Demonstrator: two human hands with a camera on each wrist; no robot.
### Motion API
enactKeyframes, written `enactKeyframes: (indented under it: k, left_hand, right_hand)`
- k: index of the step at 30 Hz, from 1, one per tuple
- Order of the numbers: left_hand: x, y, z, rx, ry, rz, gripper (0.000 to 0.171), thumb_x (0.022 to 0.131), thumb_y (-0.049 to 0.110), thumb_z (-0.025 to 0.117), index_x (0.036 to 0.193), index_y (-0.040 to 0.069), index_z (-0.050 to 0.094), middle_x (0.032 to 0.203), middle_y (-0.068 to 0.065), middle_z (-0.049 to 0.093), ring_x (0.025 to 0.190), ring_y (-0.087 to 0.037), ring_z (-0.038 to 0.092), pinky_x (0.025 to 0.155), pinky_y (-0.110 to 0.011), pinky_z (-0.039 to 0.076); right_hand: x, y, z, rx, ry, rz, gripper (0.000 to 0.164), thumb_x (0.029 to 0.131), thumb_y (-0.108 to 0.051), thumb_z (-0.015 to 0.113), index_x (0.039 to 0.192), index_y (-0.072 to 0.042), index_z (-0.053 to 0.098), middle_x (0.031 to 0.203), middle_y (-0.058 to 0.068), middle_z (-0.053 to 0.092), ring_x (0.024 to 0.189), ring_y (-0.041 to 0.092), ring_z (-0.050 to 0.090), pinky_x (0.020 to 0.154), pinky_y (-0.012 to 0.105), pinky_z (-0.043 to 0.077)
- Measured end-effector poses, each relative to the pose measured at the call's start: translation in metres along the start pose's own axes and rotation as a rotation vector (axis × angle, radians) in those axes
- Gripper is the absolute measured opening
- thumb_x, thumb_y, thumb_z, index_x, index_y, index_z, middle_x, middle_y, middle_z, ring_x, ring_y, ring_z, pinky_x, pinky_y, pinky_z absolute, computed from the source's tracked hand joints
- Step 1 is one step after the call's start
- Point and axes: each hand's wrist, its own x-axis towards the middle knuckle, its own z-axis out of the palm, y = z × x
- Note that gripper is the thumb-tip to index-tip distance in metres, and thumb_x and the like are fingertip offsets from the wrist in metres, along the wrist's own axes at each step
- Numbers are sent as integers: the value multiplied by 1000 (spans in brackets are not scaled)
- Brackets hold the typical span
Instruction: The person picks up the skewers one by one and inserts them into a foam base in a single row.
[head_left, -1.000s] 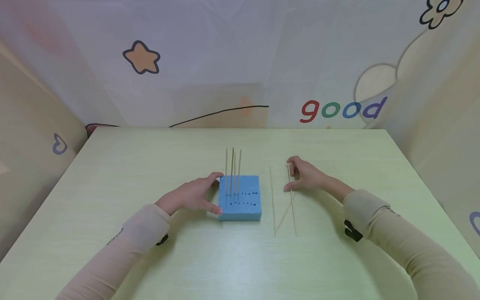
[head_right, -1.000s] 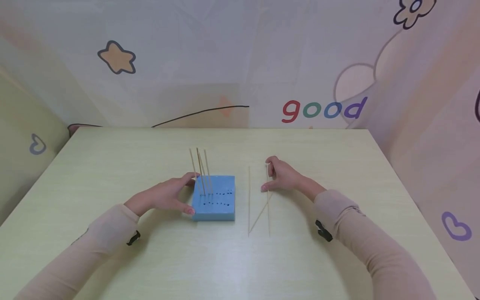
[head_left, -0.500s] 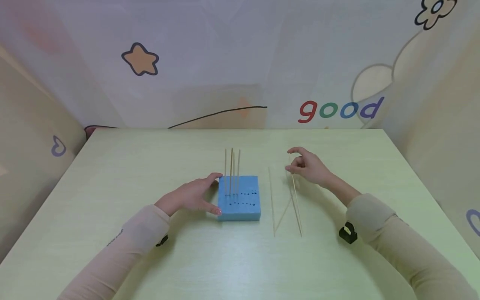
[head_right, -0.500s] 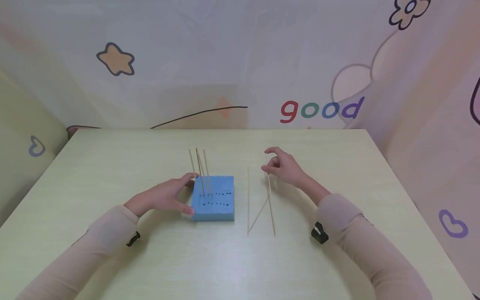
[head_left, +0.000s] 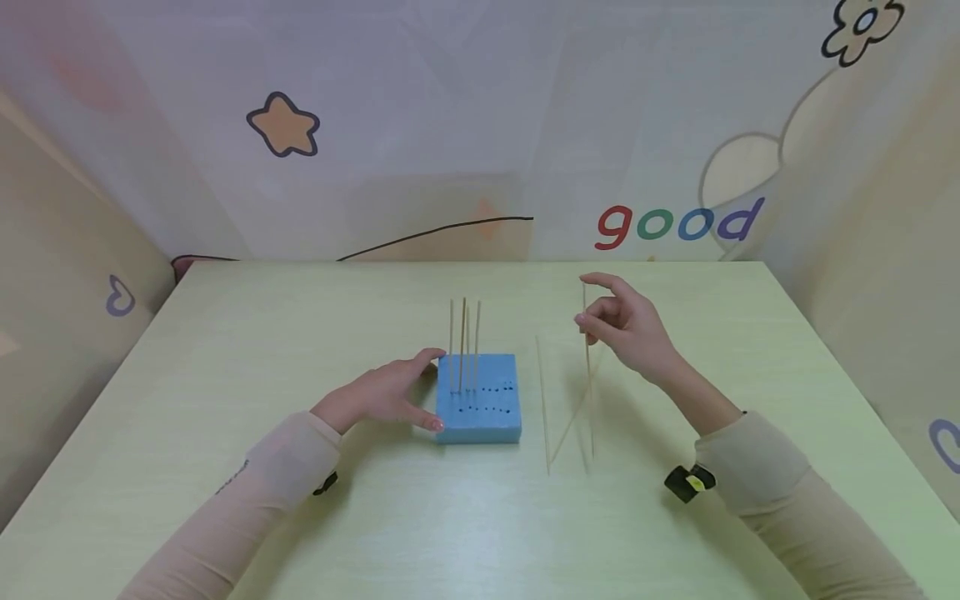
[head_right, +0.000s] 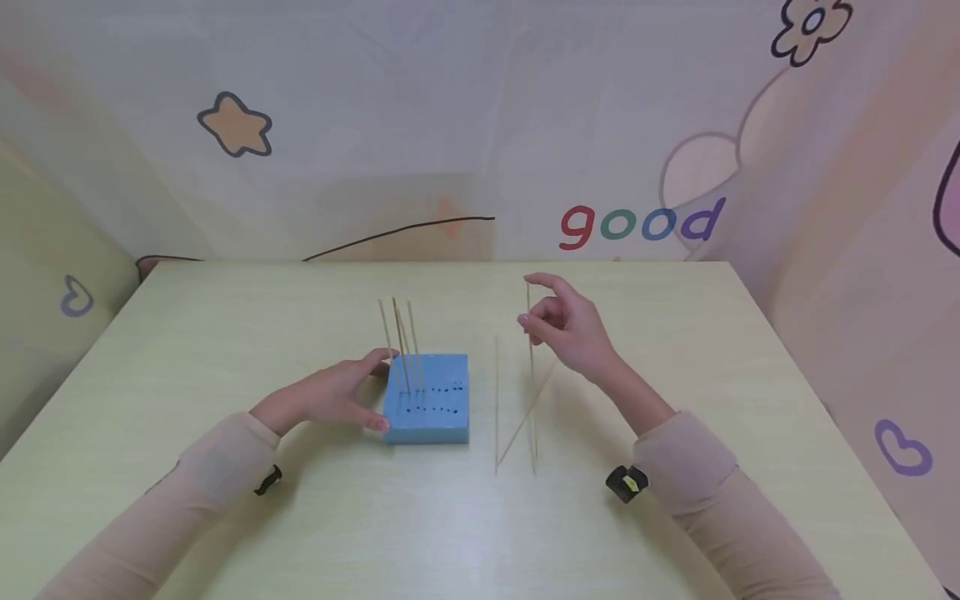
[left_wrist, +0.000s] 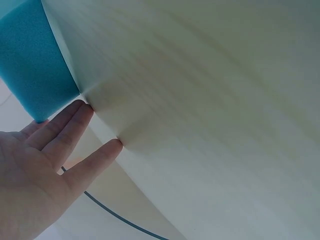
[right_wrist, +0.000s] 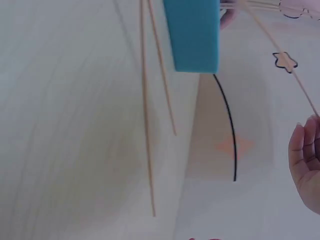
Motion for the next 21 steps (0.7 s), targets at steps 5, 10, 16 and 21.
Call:
enactKeyframes:
  k: [5, 10, 16, 21]
  left_hand:
    - [0, 0, 0, 12, 9, 2, 104, 66, 49, 76, 143, 12, 18, 139, -14, 38, 124, -30, 39, 99, -46, 33]
    - [0, 0, -1, 13, 6, 2, 103, 66, 48, 77, 143, 12, 18, 139, -14, 38, 124, -30, 39, 99, -46, 33]
    - [0, 1, -1, 8, 3, 5, 104, 66, 48, 77, 143, 12, 18, 139, -14, 38, 125, -30, 38, 100, -46, 32]
    - [0, 2, -1, 12, 3, 5, 104, 66, 48, 77, 143, 12, 18, 139, -14, 38, 124, -30, 39, 99, -46, 33]
  right_hand:
    - [-1, -13, 1, 67, 71, -100, 46, 86, 3, 58, 129, 1, 42, 74, -5, 62, 62, 11, 58, 65, 20, 51]
    - [0, -26, 5, 104, 153, -192, 48, 82, 10, 59, 127, 4, 44, 75, -7, 64, 64, 10, 61, 66, 22, 52]
    - [1, -42, 12, 83, 203, -305, 31, 78, 17, 60, 108, 11, 54, 77, -9, 66, 66, 9, 64, 67, 21, 52]
    - [3, -51, 20, 56, 198, -359, 28, 77, 17, 61, 103, 9, 56, 78, -7, 66, 66, 8, 64, 68, 21, 51]
